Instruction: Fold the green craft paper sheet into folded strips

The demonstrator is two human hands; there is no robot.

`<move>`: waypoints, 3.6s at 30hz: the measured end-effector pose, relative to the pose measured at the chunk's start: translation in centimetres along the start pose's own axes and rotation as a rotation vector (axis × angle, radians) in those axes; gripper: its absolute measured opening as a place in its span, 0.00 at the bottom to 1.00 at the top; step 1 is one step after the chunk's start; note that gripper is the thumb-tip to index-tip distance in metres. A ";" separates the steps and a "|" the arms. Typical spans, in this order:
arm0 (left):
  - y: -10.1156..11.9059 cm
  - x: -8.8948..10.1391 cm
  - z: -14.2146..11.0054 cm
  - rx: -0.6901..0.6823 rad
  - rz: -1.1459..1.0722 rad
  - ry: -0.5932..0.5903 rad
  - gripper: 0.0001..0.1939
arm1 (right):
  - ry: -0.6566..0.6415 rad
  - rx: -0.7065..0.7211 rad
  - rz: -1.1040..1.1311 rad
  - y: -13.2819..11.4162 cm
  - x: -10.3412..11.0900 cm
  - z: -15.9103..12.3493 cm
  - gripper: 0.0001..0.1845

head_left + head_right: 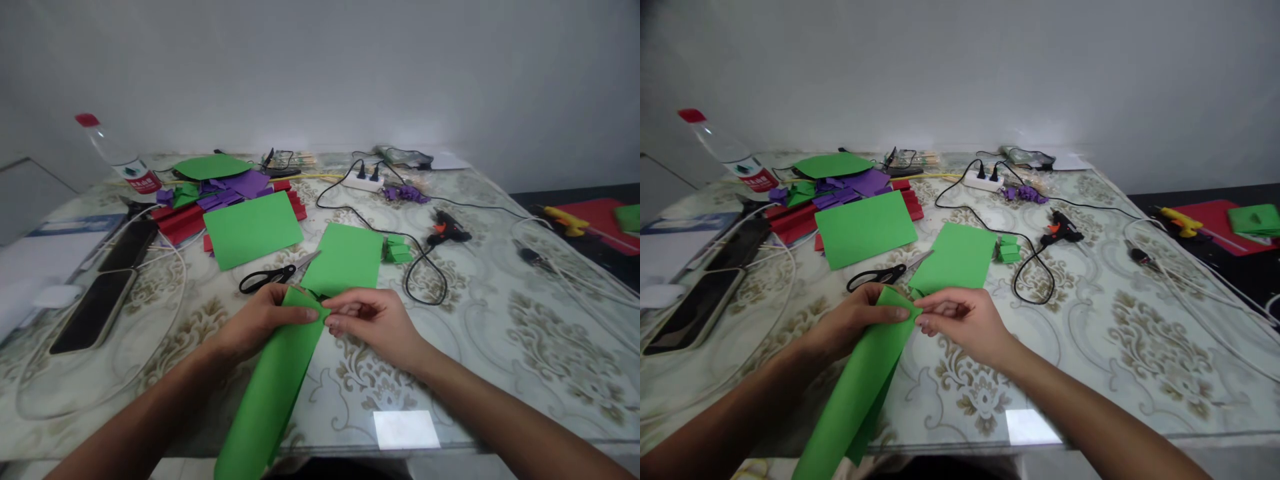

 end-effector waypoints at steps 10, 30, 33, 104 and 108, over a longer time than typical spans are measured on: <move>0.1 -0.4 -0.1 -0.005 -0.028 -0.022 0.10 | -0.021 0.007 0.032 0.1 -0.1 0.0 0.14; 0.0 -0.6 0.0 -0.013 -0.056 -0.025 0.10 | -0.010 0.010 -0.005 0.0 0.0 0.0 0.13; -0.1 -0.6 0.0 -0.010 -0.061 -0.030 0.10 | -0.006 0.005 0.003 0.1 -0.1 0.0 0.13; 0.1 0.0 -0.3 0.024 -0.001 0.038 0.12 | -0.048 0.021 0.058 0.1 -0.2 0.1 0.13; 0.3 -0.1 -0.2 0.012 0.006 0.018 0.11 | -0.047 0.000 0.048 0.3 -0.2 0.1 0.12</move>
Point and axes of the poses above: each hand's wrist, its own z-axis towards the middle knuckle, its own x-axis out of the back of the hand, y = z × x, the point moved 9 cm from there along z, towards the middle knuckle, and after that the axes turned 11 degrees about -y, right-handed, at the moved point
